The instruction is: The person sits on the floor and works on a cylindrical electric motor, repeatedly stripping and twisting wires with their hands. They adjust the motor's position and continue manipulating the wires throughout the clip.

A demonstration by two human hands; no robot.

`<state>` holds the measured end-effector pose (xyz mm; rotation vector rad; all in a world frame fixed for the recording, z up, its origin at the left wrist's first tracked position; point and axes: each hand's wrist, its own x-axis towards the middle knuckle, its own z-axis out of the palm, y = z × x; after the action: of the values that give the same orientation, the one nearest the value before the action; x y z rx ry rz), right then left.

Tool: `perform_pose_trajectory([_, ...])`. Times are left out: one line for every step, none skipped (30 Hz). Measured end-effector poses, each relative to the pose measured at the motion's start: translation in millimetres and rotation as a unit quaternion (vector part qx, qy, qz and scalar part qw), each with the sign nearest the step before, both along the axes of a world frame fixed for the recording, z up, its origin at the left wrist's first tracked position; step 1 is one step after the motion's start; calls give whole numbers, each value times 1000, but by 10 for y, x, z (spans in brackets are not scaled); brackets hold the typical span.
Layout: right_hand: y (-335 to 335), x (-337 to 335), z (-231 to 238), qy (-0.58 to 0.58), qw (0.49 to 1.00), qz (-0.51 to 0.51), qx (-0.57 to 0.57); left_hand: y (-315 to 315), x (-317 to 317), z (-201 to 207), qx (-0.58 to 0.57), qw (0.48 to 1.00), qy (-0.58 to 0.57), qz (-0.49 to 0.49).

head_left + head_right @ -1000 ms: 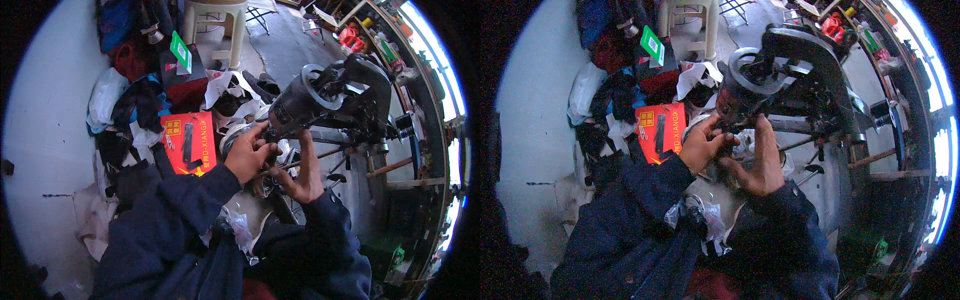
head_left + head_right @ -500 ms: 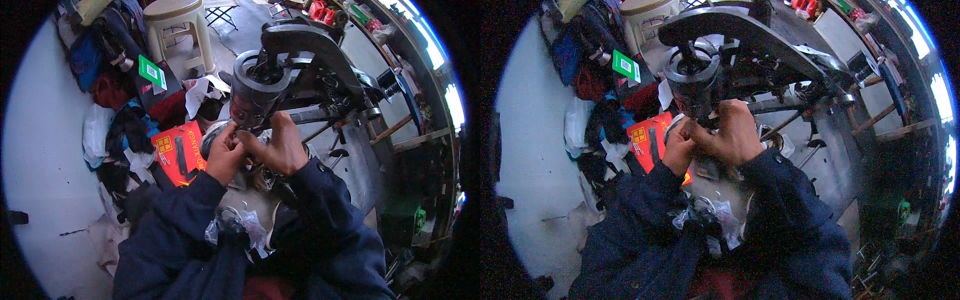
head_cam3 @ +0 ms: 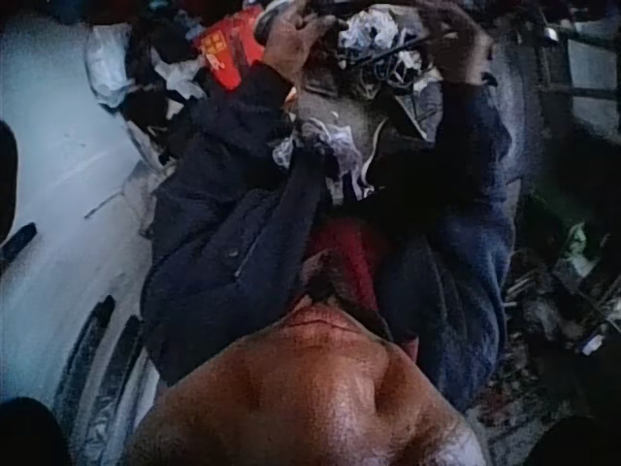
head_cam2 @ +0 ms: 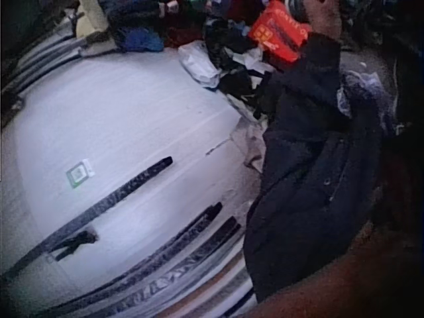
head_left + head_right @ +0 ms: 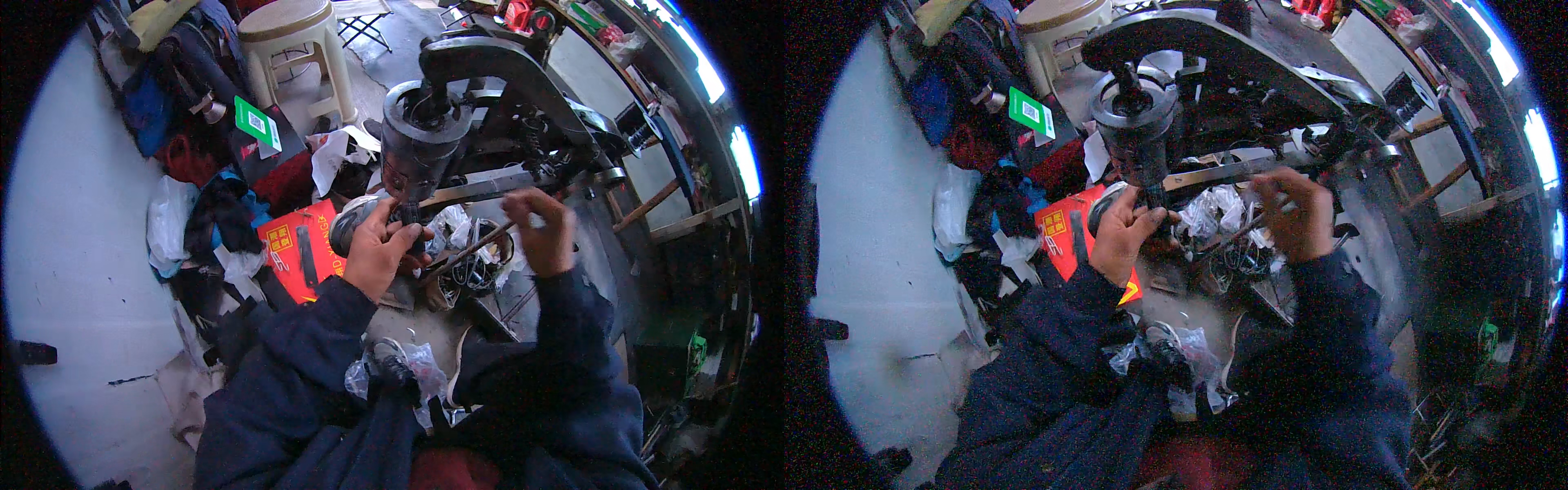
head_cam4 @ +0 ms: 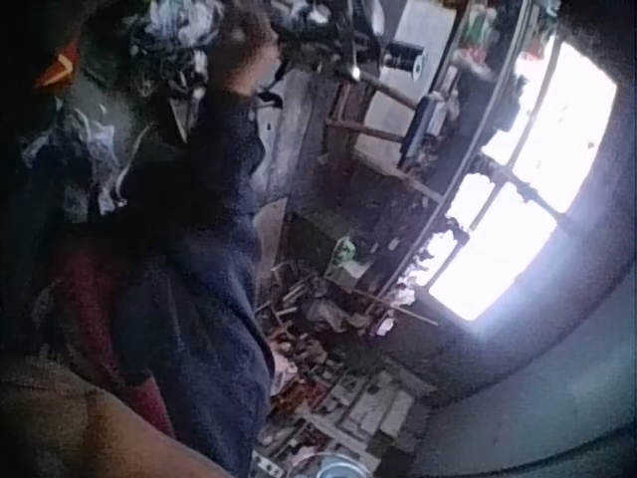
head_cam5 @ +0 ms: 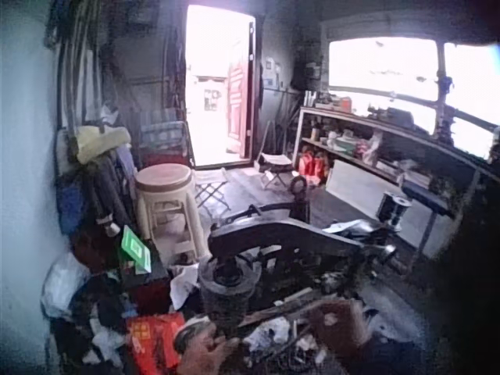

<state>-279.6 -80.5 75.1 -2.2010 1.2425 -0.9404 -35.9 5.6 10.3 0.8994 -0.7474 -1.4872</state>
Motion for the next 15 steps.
perform_pose_trajectory([-21, -206, -56, -86, 992, -56, 75, 9, -4, 6, 7, 1000, -2, 0])
perform_pose_trajectory([-116, -489, -49, -29, 988, -97, 116, 13, -5, 16, 14, 1000, -5, 1])
perform_pose_trajectory([-230, -746, -84, 98, 974, -171, 116, 19, -1, 30, 15, 1000, -6, 3])
perform_pose_trajectory([-325, -966, -185, 142, 957, -234, 99, 27, 4, 44, 27, 1000, -9, 5])
perform_pose_trajectory([-376, -1163, -330, 129, 962, -229, 76, 34, 3, 57, 33, 999, -9, 6])
perform_pose_trajectory([-431, -1338, -475, 128, 959, -245, 59, 39, -5, 68, 28, 1000, -6, 5])
perform_pose_trajectory([-529, -1434, -649, 141, 968, -204, 47, 41, -12, 77, 36, 999, -8, 7])
perform_pose_trajectory([-633, -1482, -813, 140, 976, -164, 40, 42, -17, 85, 33, 999, -7, 8])
perform_pose_trajectory([-715, -1533, -916, 138, 982, -123, 32, 41, -26, 91, 29, 1000, -9, 10])
perform_pose_trajectory([-767, -1568, -981, 103, 975, -158, 118, 41, -40, 97, 27, 1000, -6, 13])
perform_pose_trajectory([-795, -1575, -1012, 66, 958, -191, 203, 46, -54, 101, 24, 1000, -5, 16])
perform_pose_trajectory([-807, -1547, -1009, 31, 929, -231, 287, 49, -64, 105, 21, 1000, -4, 21])
perform_pose_trajectory([-765, -1508, -977, 3, 932, -226, 283, 52, -68, 107, 21, 999, -11, 23])
perform_pose_trajectory([-718, -1457, -906, -4, 941, -190, 279, 56, -75, 105, 22, 999, -17, 28])
perform_pose_trajectory([-647, -1380, -835, -7, 942, -183, 281, 57, -83, 99, 30, 999, -26, 33])
